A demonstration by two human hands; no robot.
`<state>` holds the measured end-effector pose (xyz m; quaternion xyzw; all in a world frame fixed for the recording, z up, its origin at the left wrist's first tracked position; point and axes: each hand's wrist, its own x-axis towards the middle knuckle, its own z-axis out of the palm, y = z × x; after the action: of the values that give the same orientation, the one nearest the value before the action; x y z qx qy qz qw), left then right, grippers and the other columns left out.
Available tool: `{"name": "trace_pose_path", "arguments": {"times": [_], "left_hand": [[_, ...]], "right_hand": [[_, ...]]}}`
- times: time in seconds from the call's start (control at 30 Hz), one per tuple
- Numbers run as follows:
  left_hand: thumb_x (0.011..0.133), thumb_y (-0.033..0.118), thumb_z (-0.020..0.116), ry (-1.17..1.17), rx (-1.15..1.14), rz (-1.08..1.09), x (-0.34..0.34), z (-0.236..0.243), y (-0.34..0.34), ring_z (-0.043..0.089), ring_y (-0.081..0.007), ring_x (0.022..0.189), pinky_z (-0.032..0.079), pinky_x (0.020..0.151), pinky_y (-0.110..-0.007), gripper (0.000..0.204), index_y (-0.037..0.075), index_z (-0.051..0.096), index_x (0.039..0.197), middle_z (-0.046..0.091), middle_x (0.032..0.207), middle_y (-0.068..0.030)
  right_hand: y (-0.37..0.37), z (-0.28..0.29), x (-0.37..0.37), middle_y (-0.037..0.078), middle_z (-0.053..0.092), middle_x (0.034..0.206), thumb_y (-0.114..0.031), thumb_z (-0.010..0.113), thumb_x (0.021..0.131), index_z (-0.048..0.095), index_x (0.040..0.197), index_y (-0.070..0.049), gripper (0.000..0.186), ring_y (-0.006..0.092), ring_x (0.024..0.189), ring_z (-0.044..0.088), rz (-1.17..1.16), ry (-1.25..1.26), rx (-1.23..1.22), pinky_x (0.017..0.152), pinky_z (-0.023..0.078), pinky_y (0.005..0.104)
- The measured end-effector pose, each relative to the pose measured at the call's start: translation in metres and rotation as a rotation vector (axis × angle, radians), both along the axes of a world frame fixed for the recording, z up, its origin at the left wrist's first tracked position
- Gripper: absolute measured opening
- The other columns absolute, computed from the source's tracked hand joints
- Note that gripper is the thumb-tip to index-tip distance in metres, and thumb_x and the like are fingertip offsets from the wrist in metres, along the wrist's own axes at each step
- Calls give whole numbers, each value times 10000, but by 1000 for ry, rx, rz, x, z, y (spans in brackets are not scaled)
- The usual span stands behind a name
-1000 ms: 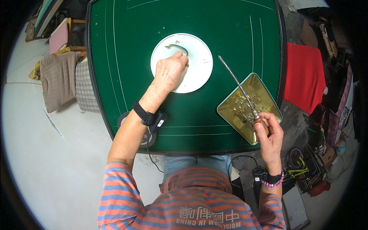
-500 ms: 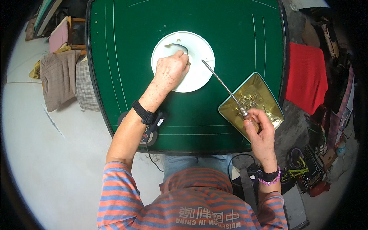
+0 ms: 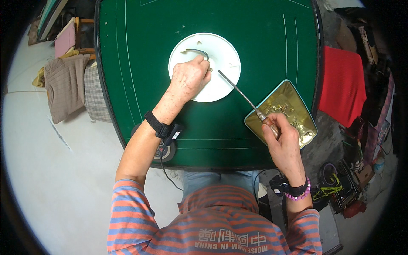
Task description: The person handles a white circular lamp base, selects small metal screws and fasteners from a gold tray, and uses a manual screwdriver to secure components inside the lamp base on a green table.
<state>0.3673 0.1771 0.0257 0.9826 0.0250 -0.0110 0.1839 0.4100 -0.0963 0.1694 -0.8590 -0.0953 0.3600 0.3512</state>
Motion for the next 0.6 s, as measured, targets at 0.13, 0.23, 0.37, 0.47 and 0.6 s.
{"name": "trace_pose_path", "arguments": {"times": [0.13,0.23,0.37,0.47,0.6], "left_hand": [[800,171,698,29,-26,5,-1,1,0,648,-266,695,541,606,-383,114,74,649,837,599,811,-68],[805,160,701,36,-45,12,1,7,-1,650,-265,718,540,616,-382,116,80,646,870,599,830,-63],[818,144,690,18,-72,-17,2,7,0,652,-270,729,538,622,-382,108,86,645,897,599,847,-62],[828,137,676,1,-88,-35,2,5,1,654,-270,734,539,631,-383,98,84,646,905,592,838,-67],[828,134,668,-1,-48,-57,5,4,-1,650,-276,708,538,618,-389,89,75,639,888,583,815,-72]], "right_hand": [[-1,-5,0,167,701,848,-66,655,897,596,1046,-1,174,335,777,703,29,-35,-22,686,534,390],[-4,-8,0,169,701,845,-73,654,898,597,1041,-1,169,345,772,701,28,-42,-38,688,535,397],[0,-8,2,174,697,832,-85,649,900,597,1024,-7,155,361,769,696,55,-81,-45,685,533,407],[12,0,6,173,693,819,-90,650,896,596,1009,-13,147,372,764,690,63,-33,-73,680,529,419],[12,-5,5,170,692,813,-86,654,890,596,1001,-15,144,375,757,687,74,-65,-39,676,526,426]]}}
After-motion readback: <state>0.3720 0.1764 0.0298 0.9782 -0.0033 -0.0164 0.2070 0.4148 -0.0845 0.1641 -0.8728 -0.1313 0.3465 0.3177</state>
